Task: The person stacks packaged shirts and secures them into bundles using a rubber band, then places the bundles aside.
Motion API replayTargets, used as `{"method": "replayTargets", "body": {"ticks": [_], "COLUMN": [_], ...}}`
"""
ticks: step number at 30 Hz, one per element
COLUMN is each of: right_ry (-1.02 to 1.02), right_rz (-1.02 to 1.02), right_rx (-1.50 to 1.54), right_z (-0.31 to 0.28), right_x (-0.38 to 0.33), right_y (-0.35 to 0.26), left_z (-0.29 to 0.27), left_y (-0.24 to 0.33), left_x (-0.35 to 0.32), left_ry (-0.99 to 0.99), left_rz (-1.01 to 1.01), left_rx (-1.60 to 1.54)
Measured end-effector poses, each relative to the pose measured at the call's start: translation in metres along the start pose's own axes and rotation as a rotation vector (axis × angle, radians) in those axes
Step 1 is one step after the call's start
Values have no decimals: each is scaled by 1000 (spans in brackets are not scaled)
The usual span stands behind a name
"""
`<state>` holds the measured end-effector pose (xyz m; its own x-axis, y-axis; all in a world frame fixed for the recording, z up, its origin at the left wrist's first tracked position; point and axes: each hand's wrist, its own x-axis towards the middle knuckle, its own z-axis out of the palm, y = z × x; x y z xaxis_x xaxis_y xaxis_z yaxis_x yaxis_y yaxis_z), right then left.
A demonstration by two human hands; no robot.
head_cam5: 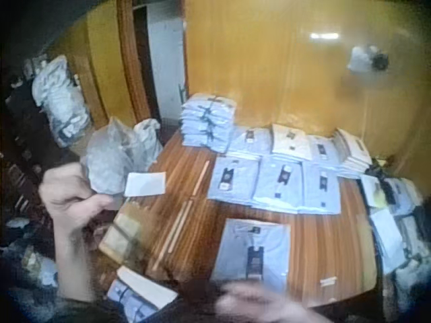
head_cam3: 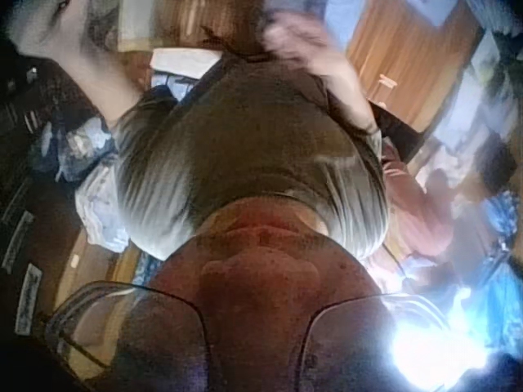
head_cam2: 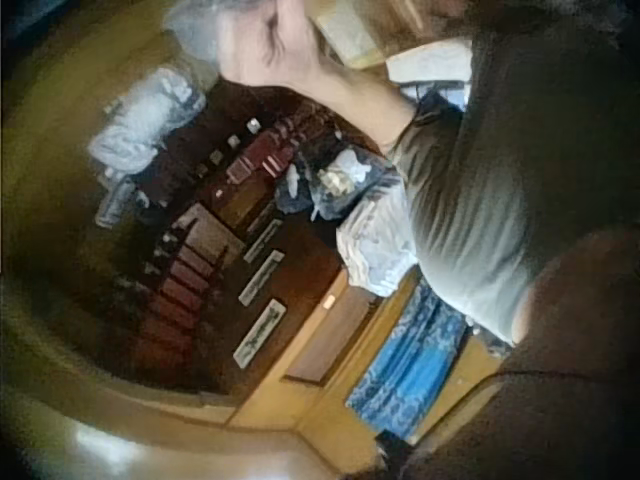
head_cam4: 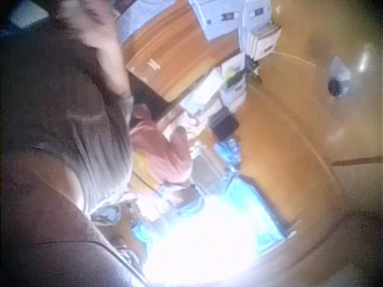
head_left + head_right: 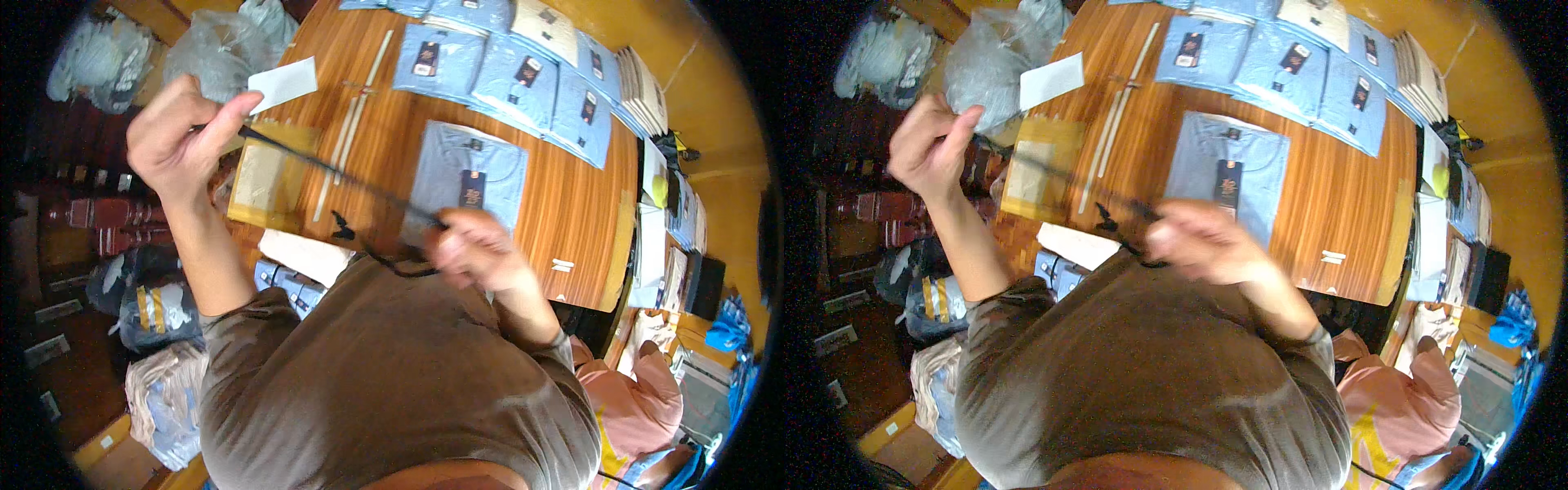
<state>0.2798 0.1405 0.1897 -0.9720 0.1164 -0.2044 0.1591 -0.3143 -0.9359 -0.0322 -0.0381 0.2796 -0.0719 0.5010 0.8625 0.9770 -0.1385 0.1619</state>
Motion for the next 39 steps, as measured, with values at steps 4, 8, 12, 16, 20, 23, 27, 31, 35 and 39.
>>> {"method": "replayTargets", "body": {"ticks": [4, 8, 12, 16, 20, 23, 27, 31, 35, 39], "right_ry": [365, 524, 361, 250, 173, 345, 558, 931, 816, 758], "right_rz": [-37, -129, -346, -487, -448, -524, -135, 219, 463, 293], "right_rx": [-488, -921, -1120, -943, -998, -1155, -1166, -1264, -758, -398], "right_z": [-134, -170, -133, -132, -100, -97, -138, -164, -180, -180], "right_x": [-58, -58, -39, -56, -61, -56, -71, -42, -18, -2], "right_y": [39, 67, 32, -9, -42, -56, -24, 58, 109, 161], "left_z": [64, 177, 250, 238, 211, 194, 184, 237, 274, 293], "left_y": [-37, 28, 98, 85, 115, 137, 78, 31, 20, 43], "left_x": [-80, -95, -90, -93, -22, -25, -62, -120, -165, -169], "left_ry": [-368, -714, -656, -905, -527, -1024, -859, -865, -1079, -1035], "left_rz": [-202, -194, -305, -496, -148, -808, -502, -546, -1162, -1322], "left_rx": [99, 78, -650, -959, -826, -1241, -450, 40, -268, -508]}}
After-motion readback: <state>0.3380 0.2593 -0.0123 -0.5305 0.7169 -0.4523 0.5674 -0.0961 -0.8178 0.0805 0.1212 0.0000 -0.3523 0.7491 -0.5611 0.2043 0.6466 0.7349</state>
